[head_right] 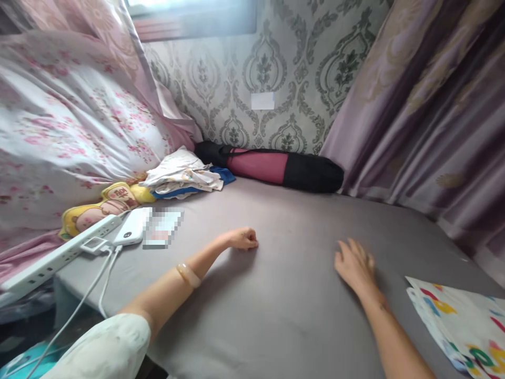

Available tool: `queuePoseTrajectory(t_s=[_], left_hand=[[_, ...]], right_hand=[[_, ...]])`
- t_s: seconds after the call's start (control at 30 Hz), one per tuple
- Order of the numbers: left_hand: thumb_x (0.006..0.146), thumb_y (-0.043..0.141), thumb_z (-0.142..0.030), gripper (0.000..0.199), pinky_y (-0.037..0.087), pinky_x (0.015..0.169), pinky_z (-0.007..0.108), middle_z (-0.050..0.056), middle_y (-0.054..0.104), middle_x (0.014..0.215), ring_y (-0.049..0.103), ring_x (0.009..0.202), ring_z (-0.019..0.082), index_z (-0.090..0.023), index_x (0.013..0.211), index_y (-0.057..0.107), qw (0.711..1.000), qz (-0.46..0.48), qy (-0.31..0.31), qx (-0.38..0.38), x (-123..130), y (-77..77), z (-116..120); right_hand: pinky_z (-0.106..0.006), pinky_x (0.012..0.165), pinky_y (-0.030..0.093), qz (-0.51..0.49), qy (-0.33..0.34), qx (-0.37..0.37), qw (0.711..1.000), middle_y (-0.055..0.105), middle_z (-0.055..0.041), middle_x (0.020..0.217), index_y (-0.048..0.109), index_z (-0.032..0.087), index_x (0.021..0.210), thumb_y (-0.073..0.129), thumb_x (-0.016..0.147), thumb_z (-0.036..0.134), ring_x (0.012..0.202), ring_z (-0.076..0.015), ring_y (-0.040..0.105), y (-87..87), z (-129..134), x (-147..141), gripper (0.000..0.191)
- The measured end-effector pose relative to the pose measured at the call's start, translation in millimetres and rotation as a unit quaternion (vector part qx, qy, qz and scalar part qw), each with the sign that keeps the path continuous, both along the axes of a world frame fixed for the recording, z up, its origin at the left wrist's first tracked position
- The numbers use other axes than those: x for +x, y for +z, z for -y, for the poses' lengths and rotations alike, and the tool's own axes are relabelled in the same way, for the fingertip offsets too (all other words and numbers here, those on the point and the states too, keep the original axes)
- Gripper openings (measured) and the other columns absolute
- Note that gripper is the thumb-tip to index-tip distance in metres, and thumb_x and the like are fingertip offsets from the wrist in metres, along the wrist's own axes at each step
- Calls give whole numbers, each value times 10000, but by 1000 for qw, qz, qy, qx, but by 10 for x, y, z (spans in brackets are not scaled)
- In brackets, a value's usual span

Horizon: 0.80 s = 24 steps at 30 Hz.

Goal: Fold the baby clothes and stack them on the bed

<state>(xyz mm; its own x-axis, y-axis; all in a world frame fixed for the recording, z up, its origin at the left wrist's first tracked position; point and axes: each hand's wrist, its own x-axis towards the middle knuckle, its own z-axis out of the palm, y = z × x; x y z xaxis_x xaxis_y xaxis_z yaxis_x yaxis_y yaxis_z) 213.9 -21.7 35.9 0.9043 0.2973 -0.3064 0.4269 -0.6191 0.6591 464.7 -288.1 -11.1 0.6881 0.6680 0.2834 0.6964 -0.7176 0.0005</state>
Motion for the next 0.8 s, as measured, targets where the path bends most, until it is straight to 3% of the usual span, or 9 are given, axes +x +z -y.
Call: queuePoseTrajectory(t_s=[0.17, 0.3, 0.43, 0.6, 0.7, 0.8], left_hand=[[786, 600, -317, 159, 396, 529, 227, 4, 640, 606, 536, 531, 107, -163, 748, 618, 989, 22, 47, -138, -173, 94, -243], [764, 629, -377, 234, 412, 550, 222, 25, 668, 658, 570, 570, 108, -145, 795, 619, 978, 82, 152, -119, -486, 232, -655], [710, 661, -470, 344, 411, 548, 221, 60, 688, 719, 585, 615, 123, -140, 802, 625, 949, 187, 245, -66, -918, 434, -1179], [644, 679, -484, 365, 427, 573, 246, 41, 668, 689, 577, 611, 143, -147, 771, 616, 857, 295, 423, 12, -1416, 652, -1853], [652, 644, -365, 252, 454, 637, 271, 28, 636, 642, 594, 680, 177, -132, 744, 626, 784, 293, 537, 107, -1653, 735, -2231], [631, 644, -264, 211, 468, 735, 291, 41, 663, 713, 610, 809, 212, -135, 797, 644, 733, 240, 608, 189, -1843, 784, -2540]], right_hand=[[-456, 1055, 383, -82, 103, -19, 991, 455, -175, 1467, 539, 115, 1354, 317, 942, 334, 1349, -296, 421, 30, -796, -640, 517], [-448, 1115, 316, -114, 158, -26, 980, 441, -152, 1486, 524, 136, 1370, 308, 969, 363, 1372, -275, 399, 33, -1198, -1057, 508], [-471, 1140, 273, -108, 156, -21, 982, 417, -139, 1508, 503, 137, 1391, 269, 986, 352, 1404, -281, 350, -22, -1278, -1201, 515], [-476, 1155, 251, -81, 157, -16, 984, 421, -125, 1511, 494, 143, 1405, 229, 991, 361, 1410, -275, 343, -93, -1262, -1217, 537], [-478, 1160, 244, -73, 153, -15, 985, 424, -122, 1510, 496, 135, 1407, 207, 990, 360, 1411, -276, 342, -109, -1260, -1226, 554], [-480, 1165, 238, -73, 152, -10, 986, 430, -122, 1506, 501, 127, 1405, 200, 987, 360, 1413, -278, 340, -118, -1261, -1234, 565]])
